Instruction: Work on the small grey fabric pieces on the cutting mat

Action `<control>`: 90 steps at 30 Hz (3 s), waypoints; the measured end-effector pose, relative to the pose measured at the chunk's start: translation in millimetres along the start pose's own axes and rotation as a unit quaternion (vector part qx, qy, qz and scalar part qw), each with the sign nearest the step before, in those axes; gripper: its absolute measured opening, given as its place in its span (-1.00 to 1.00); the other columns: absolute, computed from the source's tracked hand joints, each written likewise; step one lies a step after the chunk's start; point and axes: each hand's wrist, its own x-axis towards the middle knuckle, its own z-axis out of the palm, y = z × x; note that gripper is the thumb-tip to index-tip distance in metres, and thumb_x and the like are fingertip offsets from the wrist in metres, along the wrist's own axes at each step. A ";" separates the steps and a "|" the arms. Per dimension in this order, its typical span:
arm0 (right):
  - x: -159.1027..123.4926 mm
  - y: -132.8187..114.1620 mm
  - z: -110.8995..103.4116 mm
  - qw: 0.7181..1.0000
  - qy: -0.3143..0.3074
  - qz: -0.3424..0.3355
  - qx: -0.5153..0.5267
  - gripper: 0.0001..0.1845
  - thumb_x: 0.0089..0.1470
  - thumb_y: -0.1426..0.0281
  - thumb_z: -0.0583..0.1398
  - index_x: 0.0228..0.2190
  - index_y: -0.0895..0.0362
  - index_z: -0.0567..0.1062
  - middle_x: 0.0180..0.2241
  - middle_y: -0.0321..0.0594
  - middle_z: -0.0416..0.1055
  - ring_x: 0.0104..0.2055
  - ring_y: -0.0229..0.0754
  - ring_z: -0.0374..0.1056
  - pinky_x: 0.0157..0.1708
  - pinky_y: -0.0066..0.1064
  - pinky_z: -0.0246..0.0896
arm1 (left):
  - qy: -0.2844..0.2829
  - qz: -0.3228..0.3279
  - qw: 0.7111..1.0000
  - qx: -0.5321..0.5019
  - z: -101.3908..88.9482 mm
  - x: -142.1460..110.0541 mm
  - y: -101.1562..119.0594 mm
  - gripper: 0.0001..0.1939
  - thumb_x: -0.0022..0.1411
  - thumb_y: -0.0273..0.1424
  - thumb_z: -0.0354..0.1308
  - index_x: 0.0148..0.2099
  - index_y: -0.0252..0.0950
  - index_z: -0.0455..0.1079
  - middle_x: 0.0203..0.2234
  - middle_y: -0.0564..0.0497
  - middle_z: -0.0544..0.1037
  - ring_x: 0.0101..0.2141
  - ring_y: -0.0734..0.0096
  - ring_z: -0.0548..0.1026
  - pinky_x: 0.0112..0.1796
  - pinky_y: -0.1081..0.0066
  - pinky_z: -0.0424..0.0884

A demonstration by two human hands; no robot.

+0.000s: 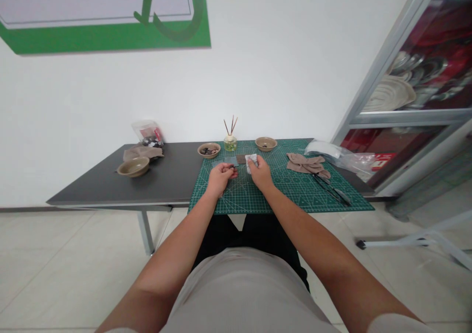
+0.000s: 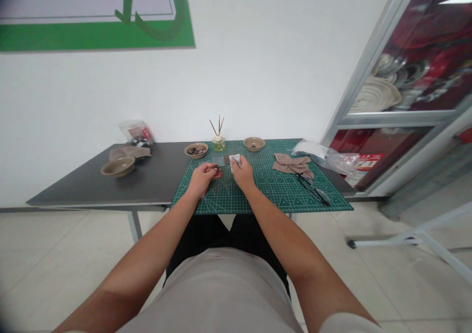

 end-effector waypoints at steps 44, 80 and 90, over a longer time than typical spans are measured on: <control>-22.9 -26.5 5.4 0.898 -0.198 -0.223 -0.324 -0.51 0.28 0.45 -0.02 0.21 0.06 0.29 0.18 -0.20 0.31 0.06 -0.13 0.41 0.00 -0.30 0.36 | 0.077 0.122 0.971 0.192 -5.1 -4.5 0.0 -0.84 0.01 -0.37 0.25 -0.36 -0.34 0.56 -0.52 0.02 0.58 -0.48 0.42 0.49 -0.34 0.41 0.39; -22.7 -33.5 2.2 0.904 -0.215 -0.176 -0.325 -0.50 0.30 0.40 -0.05 0.23 0.19 0.24 0.00 -0.05 0.50 -0.06 -0.14 0.47 -0.08 -0.38 0.30 | 0.071 0.104 0.991 0.042 1.0 -6.1 2.6 -0.81 -0.05 -0.40 0.31 -0.34 -0.32 0.41 -0.48 0.05 0.57 -0.42 0.39 0.56 -0.24 0.30 0.50; -19.0 -28.8 1.5 0.926 -0.156 -0.129 -0.317 -0.52 0.30 0.37 -0.05 0.20 0.13 0.31 -0.07 -0.07 0.54 -0.12 -0.11 0.49 -0.12 -0.36 0.32 | 0.049 0.113 0.992 -0.001 2.4 -5.8 3.5 -0.68 0.01 -0.34 0.28 -0.14 -0.25 0.39 -0.58 0.17 0.41 -0.48 0.48 0.50 -0.25 0.27 0.55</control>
